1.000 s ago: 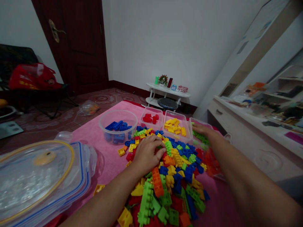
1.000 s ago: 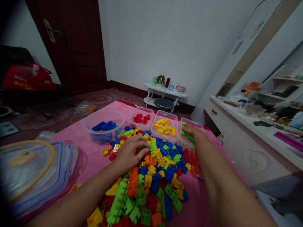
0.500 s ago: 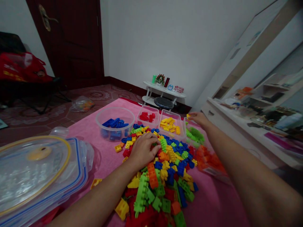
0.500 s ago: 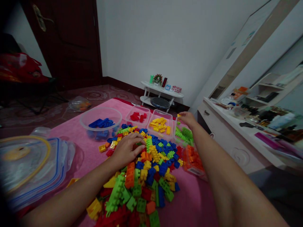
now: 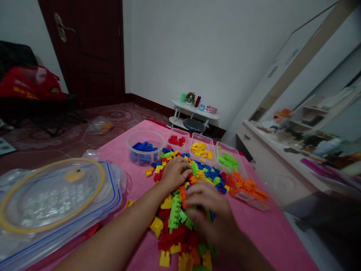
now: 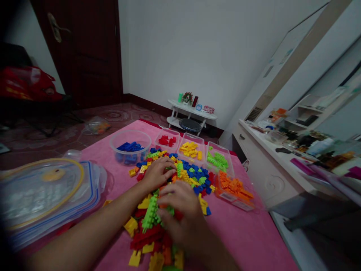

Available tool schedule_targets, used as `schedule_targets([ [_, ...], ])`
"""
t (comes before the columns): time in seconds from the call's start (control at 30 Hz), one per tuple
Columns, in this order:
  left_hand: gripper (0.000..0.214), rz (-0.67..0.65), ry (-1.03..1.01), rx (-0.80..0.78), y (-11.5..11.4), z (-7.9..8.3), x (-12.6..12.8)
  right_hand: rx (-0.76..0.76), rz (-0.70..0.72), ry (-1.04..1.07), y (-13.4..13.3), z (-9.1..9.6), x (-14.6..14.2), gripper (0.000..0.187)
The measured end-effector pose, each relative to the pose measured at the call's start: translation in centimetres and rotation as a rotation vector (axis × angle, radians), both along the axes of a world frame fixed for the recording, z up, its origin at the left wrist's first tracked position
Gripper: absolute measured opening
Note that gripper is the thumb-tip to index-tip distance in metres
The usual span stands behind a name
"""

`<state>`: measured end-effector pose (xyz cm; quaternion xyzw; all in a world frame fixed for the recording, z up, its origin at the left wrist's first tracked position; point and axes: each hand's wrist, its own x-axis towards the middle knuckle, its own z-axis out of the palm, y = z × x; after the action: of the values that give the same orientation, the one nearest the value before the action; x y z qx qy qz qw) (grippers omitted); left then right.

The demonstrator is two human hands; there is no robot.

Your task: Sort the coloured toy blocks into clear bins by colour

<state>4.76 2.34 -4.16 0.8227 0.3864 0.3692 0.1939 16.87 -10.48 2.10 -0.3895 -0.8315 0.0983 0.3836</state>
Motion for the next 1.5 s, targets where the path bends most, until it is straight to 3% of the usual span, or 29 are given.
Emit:
schedule_targets([
  [0.07, 0.016, -0.005, -0.004, 0.001, 0.0, 0.1, 0.0, 0.209, 0.193, -0.152, -2.4, -3.6, -2.5, 0.013],
  [0.17, 0.016, -0.008, -0.012, -0.006, 0.1, 0.0, 0.0, 0.48, 0.105, -0.226, -3.9, -8.4, -4.5, 0.018],
  [0.23, 0.017, -0.021, -0.017, -0.015, 0.3, -0.2, 0.0, 0.556, 0.044, -0.282, -3.9, -9.8, -4.5, 0.011],
  [0.33, 0.017, -0.087, -0.034, -0.041, 1.1, -0.5, -0.2, 0.509, 0.054, -0.477, -3.6, -8.4, -3.2, 0.009],
  [0.43, 0.024, -0.216, -0.075, -0.13, 2.1, -0.5, -0.8, 0.283, 0.061, -0.656, -3.1, -5.3, -1.6, 0.019],
  [0.53, 0.03, -0.323, -0.134, -0.291, 2.5, 0.1, -1.5, 0.08, -0.05, -0.653, -2.1, -3.2, -0.3, 0.024],
  [0.67, 0.029, -0.383, -0.179, -0.416, 2.2, 1.5, -2.0, 0.022, -0.233, -0.558, 0.5, -2.5, 1.4, 0.024],
  [0.77, 0.038, -0.343, -0.207, -0.451, 2.1, 1.9, -2.1, -0.024, -0.345, -0.544, 2.1, -1.9, 2.1, 0.022],
  [0.87, 0.042, -0.286, -0.295, -0.482, 2.5, 2.0, -2.2, -0.015, -0.373, -0.5, 2.2, -1.0, 0.5, 0.023],
  [0.97, 0.047, -0.292, -0.405, -0.531, 2.8, 2.6, -2.8, -0.029, -0.214, -0.456, 0.8, -0.8, -3.1, 0.025],
  [1.07, 0.05, -0.303, -0.481, -0.57, 2.5, 4.3, -3.7, -0.086, 0.003, -0.487, -0.5, -1.4, -6.9, 0.029],
  [1.2, 0.051, -0.261, -0.499, -0.558, 1.5, 7.3, -5.0, -0.065, 0.088, -0.622, 0.0, -2.6, -10.1, 0.036],
  [1.33, 0.044, -0.226, -0.475, -0.531, 0.9, 8.7, -5.3, -0.012, 0.083, -0.716, 1.6, -3.0, -10.6, 0.037],
  [1.5, 0.032, -0.193, -0.358, -0.434, 1.6, 7.3, -4.6, -0.015, -0.029, -0.755, 2.5, -2.3, -8.1, 0.021],
])
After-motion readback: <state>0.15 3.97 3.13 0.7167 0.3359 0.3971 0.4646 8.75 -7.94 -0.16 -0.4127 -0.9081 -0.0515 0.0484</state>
